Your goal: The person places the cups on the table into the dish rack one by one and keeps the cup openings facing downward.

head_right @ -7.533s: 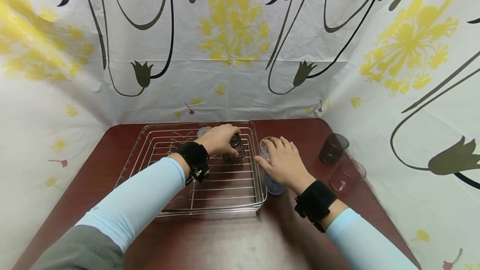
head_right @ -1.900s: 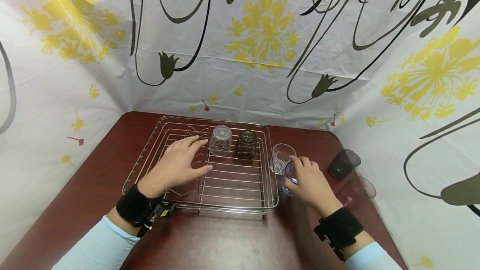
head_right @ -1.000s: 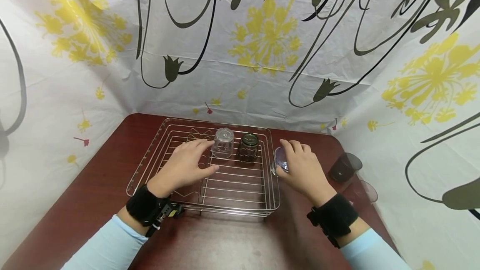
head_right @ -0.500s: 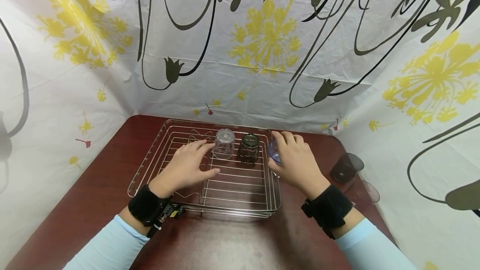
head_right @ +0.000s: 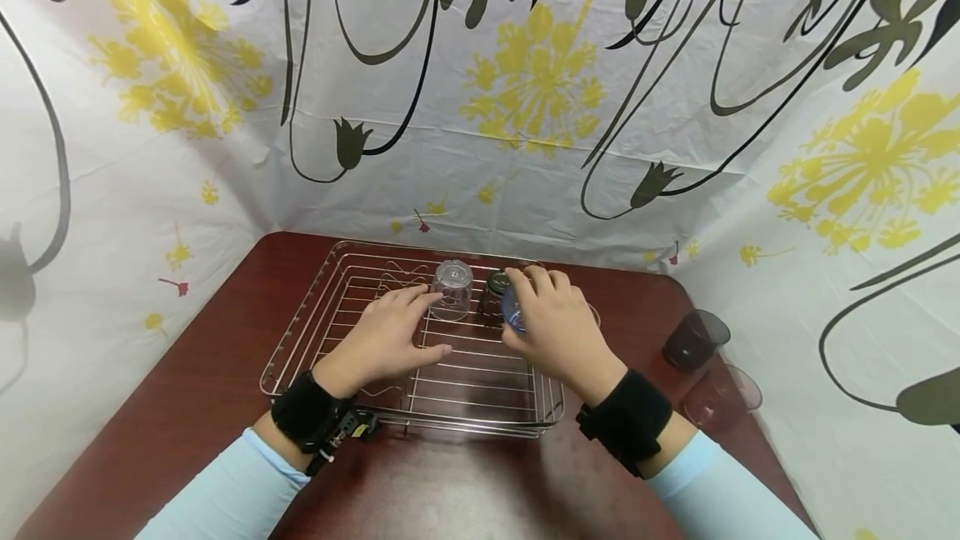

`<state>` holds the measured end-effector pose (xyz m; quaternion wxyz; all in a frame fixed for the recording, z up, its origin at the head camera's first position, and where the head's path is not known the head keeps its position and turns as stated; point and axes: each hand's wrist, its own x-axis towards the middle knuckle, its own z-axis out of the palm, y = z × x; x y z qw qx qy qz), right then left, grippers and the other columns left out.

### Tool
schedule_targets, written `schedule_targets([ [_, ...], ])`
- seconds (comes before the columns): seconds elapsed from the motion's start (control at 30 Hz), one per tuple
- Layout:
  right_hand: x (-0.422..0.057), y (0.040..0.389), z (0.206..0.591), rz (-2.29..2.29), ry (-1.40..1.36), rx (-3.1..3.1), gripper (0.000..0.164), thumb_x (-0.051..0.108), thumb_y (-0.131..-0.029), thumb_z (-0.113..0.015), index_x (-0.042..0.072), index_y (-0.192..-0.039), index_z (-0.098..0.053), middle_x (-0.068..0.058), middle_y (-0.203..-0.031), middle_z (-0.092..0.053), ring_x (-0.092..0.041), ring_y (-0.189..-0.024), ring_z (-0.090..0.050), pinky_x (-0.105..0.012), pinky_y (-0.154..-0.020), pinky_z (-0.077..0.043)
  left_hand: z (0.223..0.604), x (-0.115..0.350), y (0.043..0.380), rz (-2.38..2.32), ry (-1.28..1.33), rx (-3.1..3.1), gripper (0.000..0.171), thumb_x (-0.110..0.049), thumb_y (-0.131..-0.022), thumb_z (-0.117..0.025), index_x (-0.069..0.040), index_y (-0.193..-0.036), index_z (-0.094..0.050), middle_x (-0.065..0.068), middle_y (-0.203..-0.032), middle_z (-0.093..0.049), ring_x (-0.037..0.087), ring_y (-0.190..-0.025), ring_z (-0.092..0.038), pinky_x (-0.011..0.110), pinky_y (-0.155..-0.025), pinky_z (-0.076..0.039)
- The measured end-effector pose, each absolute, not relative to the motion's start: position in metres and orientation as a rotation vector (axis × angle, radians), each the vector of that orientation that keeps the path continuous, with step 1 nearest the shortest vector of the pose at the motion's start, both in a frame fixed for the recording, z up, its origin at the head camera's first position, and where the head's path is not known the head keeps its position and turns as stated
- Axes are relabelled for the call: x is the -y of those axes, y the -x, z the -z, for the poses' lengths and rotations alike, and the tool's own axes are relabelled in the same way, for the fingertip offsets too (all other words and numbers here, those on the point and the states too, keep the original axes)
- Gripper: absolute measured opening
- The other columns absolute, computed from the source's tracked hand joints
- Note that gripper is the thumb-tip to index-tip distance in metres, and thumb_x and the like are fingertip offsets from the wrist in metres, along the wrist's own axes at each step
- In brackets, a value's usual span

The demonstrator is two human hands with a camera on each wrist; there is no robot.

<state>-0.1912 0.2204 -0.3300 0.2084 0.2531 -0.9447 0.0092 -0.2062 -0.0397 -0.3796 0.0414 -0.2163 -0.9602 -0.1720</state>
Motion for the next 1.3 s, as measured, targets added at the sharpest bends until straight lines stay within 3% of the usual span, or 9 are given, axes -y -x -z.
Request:
schedule_targets([
  [0.5, -0.189, 0.189, 0.336, -0.069, -0.772, 2.689, 0.071, 0.038, -0.087, -0.07, 0.008, -0.146, -0.046, -0.018, -0.137, -0.052, -0.042, -0.124, -0.051, -0.056, -0.095, -0.049, 0.385, 0.034, 0.208, 0.55, 0.659, 2.975, 0.09, -0.069, -0.079, -0.068, -0.023, -0.152, -0.043, 0.01, -0.157, -0.041, 0.033, -0.144, -0.037, 0.058, -0.116, -0.029],
  [0.87, -0.174, 0.19, 0.34, -0.088, -0.828, 2.637, 0.07, 0.037, -0.085, -0.07, 0.01, -0.145, -0.047, -0.015, -0.134, -0.054, -0.037, -0.121, -0.052, -0.052, -0.094, -0.051, 0.387, 0.031, 0.208, 0.571, 0.713, 2.972, 0.088, -0.063, -0.08, -0.071, -0.023, -0.153, -0.042, 0.009, -0.155, -0.043, 0.032, -0.143, -0.039, 0.059, -0.115, -0.03],
  [1.03, -0.165, 0.187, 0.336, -0.127, -0.873, 2.637, 0.069, 0.037, -0.086, -0.069, 0.009, -0.145, -0.047, -0.016, -0.135, -0.053, -0.039, -0.122, -0.052, -0.052, -0.1, -0.047, 0.382, 0.03, 0.204, 0.517, 0.725, 2.98, 0.087, -0.058, -0.079, -0.073, -0.018, -0.151, -0.045, 0.009, -0.155, -0.044, 0.032, -0.143, -0.04, 0.058, -0.116, -0.031],
  [1.3, -0.16, 0.183, 0.335, -0.194, -0.899, 2.638, 0.068, 0.036, -0.088, -0.068, 0.009, -0.146, -0.045, -0.017, -0.137, -0.052, -0.039, -0.124, -0.051, -0.053, -0.102, -0.047, 0.377, 0.027, 0.197, 0.499, 0.754, 2.97, 0.09, -0.065, -0.079, -0.068, -0.009, -0.146, -0.048, 0.009, -0.152, -0.047, 0.031, -0.141, -0.042, 0.057, -0.116, -0.031],
])
